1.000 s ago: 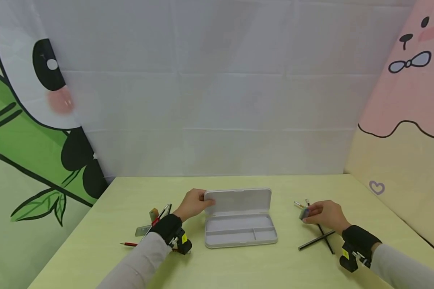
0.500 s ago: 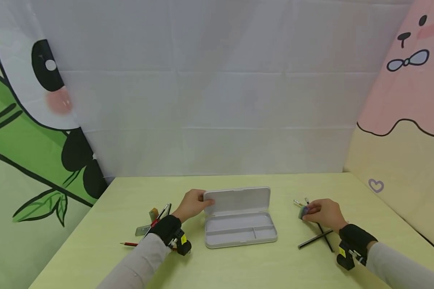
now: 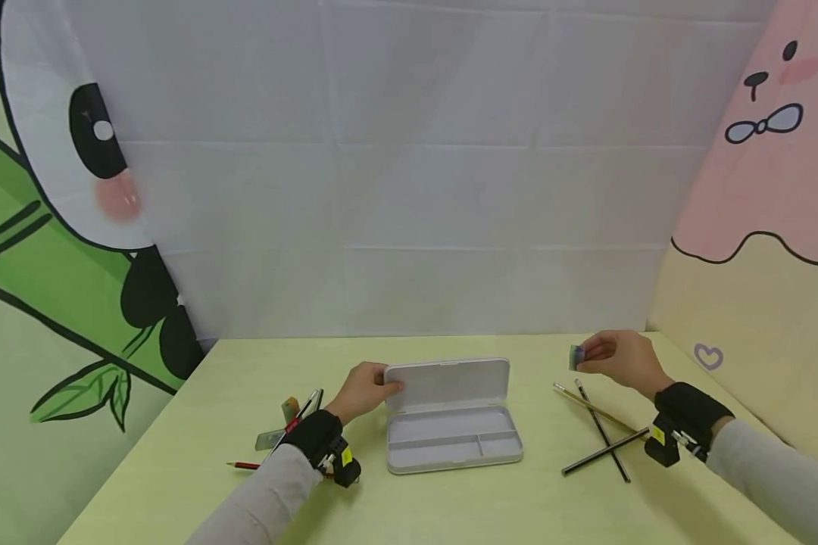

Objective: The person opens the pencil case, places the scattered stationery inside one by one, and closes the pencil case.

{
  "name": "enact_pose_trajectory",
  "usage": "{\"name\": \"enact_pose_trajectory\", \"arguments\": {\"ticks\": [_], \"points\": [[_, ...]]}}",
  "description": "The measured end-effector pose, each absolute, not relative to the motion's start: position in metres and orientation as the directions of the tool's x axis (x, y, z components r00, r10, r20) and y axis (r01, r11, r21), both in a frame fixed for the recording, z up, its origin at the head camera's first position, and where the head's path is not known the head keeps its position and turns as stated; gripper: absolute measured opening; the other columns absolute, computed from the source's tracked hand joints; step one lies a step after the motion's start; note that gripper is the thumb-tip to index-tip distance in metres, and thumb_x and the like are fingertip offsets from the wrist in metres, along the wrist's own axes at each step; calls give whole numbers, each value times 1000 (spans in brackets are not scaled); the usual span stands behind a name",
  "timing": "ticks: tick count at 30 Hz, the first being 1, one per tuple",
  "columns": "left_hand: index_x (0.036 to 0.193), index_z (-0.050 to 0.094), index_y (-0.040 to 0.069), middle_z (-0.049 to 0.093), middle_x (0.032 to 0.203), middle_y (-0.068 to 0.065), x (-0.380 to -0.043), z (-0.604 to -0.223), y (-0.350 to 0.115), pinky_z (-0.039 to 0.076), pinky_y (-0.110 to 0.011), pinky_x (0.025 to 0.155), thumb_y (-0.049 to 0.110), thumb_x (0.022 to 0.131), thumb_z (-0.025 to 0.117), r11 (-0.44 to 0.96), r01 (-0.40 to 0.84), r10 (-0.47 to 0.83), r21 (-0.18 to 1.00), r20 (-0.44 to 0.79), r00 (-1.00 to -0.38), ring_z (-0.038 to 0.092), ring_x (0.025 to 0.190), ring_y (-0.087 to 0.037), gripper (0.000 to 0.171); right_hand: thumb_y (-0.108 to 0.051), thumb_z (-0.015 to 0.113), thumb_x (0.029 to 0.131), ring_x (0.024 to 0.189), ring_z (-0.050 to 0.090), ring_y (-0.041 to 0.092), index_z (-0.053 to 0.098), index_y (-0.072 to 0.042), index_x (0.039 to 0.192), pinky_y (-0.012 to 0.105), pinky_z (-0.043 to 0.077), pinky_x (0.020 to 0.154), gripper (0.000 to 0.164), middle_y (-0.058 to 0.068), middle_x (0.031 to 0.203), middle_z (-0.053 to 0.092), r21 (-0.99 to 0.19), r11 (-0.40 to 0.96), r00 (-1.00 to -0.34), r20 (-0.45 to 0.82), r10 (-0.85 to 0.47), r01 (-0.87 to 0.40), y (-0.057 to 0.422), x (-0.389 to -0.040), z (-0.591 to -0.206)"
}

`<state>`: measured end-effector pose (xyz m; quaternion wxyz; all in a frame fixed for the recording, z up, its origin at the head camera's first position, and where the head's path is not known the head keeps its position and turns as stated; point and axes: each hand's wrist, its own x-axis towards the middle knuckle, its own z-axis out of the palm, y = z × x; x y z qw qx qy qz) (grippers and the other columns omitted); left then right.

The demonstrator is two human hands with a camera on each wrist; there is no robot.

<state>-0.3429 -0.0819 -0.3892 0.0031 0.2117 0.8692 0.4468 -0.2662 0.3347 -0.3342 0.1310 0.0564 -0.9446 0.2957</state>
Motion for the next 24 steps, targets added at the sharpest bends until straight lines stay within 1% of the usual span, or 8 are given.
{"name": "enact_pose_trajectory", "arguments": {"ticks": [2,6,9,12,16,20,24], "points": [[92,72,0,71,79,-13,-344,-390,-83,40,-25,60,12,87,69,512,357,367,781,177,-913,50,66,-11,14,-16,78,78,75,66,6,69,-2,99,23,50,68,28,13,91,73,-536,819,-957,283,-57,-207,333,-269,-323],[93,72,0,72,82,-13,-345,-390,-84,42,-24,60,13,87,69,515,354,365,781,174,-915,53,67,-10,14,-17,79,77,75,66,3,70,-3,98,21,50,67,26,13,91,74,-502,820,-946,294,-138,-276,324,-271,-305],[94,72,0,73,84,-13,-345,-389,-84,43,-24,61,13,87,69,514,350,364,783,170,-916,55,69,-9,15,-14,79,77,76,69,7,72,-2,98,22,52,67,25,13,91,74,-484,806,-930,299,-214,-340,313,-270,-296],[94,72,0,73,85,-14,-346,-388,-85,44,-24,62,13,87,69,518,350,364,781,169,-916,55,69,-9,15,-10,78,77,78,71,12,75,-2,98,21,54,66,23,14,93,75,-480,782,-915,276,-295,-397,297,-269,-292],[93,72,0,73,86,-14,-346,-386,-87,44,-24,62,12,87,69,520,351,355,779,177,-918,56,70,-10,14,-5,78,76,74,71,12,77,-4,94,20,54,64,19,12,89,76,-472,748,-884,229,-408,-467,272,-268,-292],[92,72,0,73,84,-14,-345,-387,-85,43,-23,62,10,86,70,527,361,354,769,188,-916,55,68,-9,12,-2,79,74,69,67,6,78,-8,88,19,53,63,16,4,84,76,-445,722,-846,217,-486,-529,251,-266,-302],[90,72,0,72,80,-13,-343,-390,-83,42,-22,61,10,86,70,534,377,369,757,192,-909,53,67,-8,11,-1,80,71,68,63,1,79,-11,85,19,52,64,17,-1,81,75,-411,706,-815,223,-535,-576,237,-264,-316]]}}
